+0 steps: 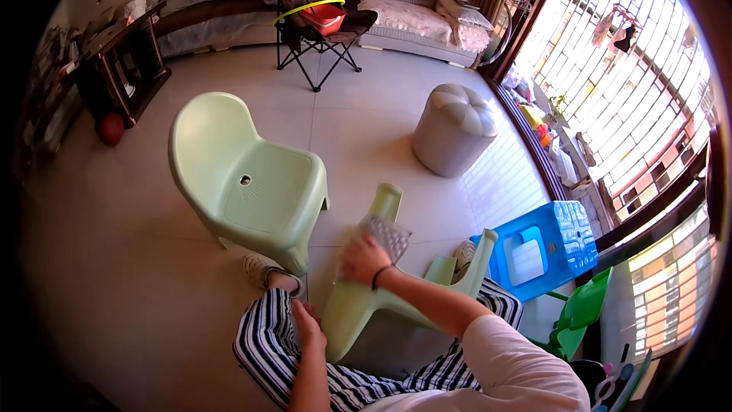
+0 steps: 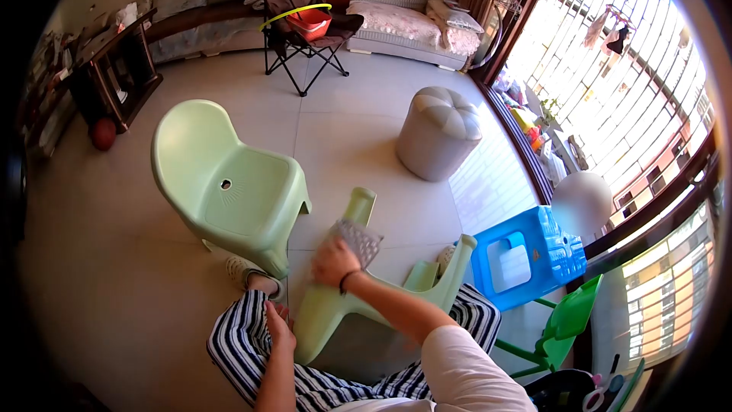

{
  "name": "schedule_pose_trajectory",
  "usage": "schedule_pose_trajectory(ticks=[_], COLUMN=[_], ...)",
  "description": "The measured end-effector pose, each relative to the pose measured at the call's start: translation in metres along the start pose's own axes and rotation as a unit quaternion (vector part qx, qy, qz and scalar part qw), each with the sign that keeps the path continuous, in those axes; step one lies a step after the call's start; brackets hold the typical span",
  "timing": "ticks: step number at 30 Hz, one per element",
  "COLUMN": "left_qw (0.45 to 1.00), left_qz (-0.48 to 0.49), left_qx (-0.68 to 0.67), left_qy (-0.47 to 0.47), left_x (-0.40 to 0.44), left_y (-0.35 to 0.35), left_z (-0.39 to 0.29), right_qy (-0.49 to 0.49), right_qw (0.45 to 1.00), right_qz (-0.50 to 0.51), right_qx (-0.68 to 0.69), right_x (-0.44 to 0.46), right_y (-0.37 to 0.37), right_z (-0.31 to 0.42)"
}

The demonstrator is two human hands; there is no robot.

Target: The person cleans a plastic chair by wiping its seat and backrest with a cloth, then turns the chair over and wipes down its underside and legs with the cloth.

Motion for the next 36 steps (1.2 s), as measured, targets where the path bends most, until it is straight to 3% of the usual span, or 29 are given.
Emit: schedule_pose_trajectory(ticks=[2, 4, 7, 9, 11, 14, 16, 17, 20, 22, 23, 24, 26, 32, 36], left_qw=[1.000, 0.999, 0.999, 0.998, 0.998, 0.995, 0.991, 0.991, 0.989, 0.947, 0.946, 0.882, 0.686, 0.683, 0.658], left_qz=[0.010, 0.002, -0.009, -0.007, -0.005, -0.018, -0.022, -0.022, 0.045, 0.121, 0.124, 0.153, 0.197, 0.244, 0.236], left_qx=[0.011, 0.016, 0.001, 0.014, 0.026, 0.048, 0.068, 0.072, 0.066, 0.200, 0.202, 0.313, 0.502, 0.508, 0.534], left_qy=[0.004, 0.038, 0.050, 0.056, 0.063, 0.083, 0.111, 0.112, 0.122, 0.221, 0.221, 0.319, 0.488, 0.465, 0.476], left_x=[0.002, 0.013, 0.018, 0.021, 0.024, 0.029, 0.036, 0.036, 0.031, 0.031, 0.028, 0.020, 0.002, -0.013, -0.004], left_y=[-0.001, -0.001, 0.003, 0.004, 0.006, 0.003, -0.002, -0.004, -0.006, -0.001, -0.001, 0.003, 0.011, 0.018, 0.012], left_z=[0.005, 0.015, 0.020, 0.022, 0.023, 0.026, 0.030, 0.031, 0.035, 0.039, 0.041, 0.038, 0.033, 0.019, 0.025], right_qy=[0.090, 0.162, 0.191, 0.169, 0.088, -0.034, -0.050, -0.048, 0.083, 0.180, 0.210, 0.240, 0.278, 0.360, 0.214], right_qw=[0.996, 0.985, 0.975, 0.985, 0.995, 0.997, 0.972, 0.971, 0.962, 0.955, 0.945, 0.935, 0.921, 0.898, 0.939], right_qz=[0.019, -0.049, -0.101, 0.030, -0.041, -0.072, -0.192, -0.194, -0.223, -0.209, -0.227, -0.246, -0.262, -0.246, -0.245], right_qx=[-0.009, -0.025, -0.044, 0.002, -0.010, -0.003, 0.128, 0.131, 0.135, 0.111, 0.101, 0.091, 0.081, 0.050, 0.113], right_x=[0.029, 0.043, 0.039, 0.031, 0.004, -0.049, -0.078, -0.082, -0.107, -0.135, -0.152, -0.169, -0.207, -0.240, -0.163], right_y=[-0.012, 0.003, 0.001, -0.006, 0.014, 0.024, 0.033, 0.035, 0.023, 0.016, 0.021, 0.028, 0.039, 0.066, 0.034], right_z=[-0.048, -0.086, -0.088, -0.061, -0.013, 0.072, 0.106, 0.106, 0.084, 0.057, 0.044, 0.030, 0.015, 0.017, 0.039])
Point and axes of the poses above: each hand's wrist, its own x-axis towards the middle knuckle, its own y-axis out of the palm, z = x × y, the point moved 1 cm from there along x, towards the middle knuckle, and after that the axes turned 4 degrees about -x, right-handed, at the moved point
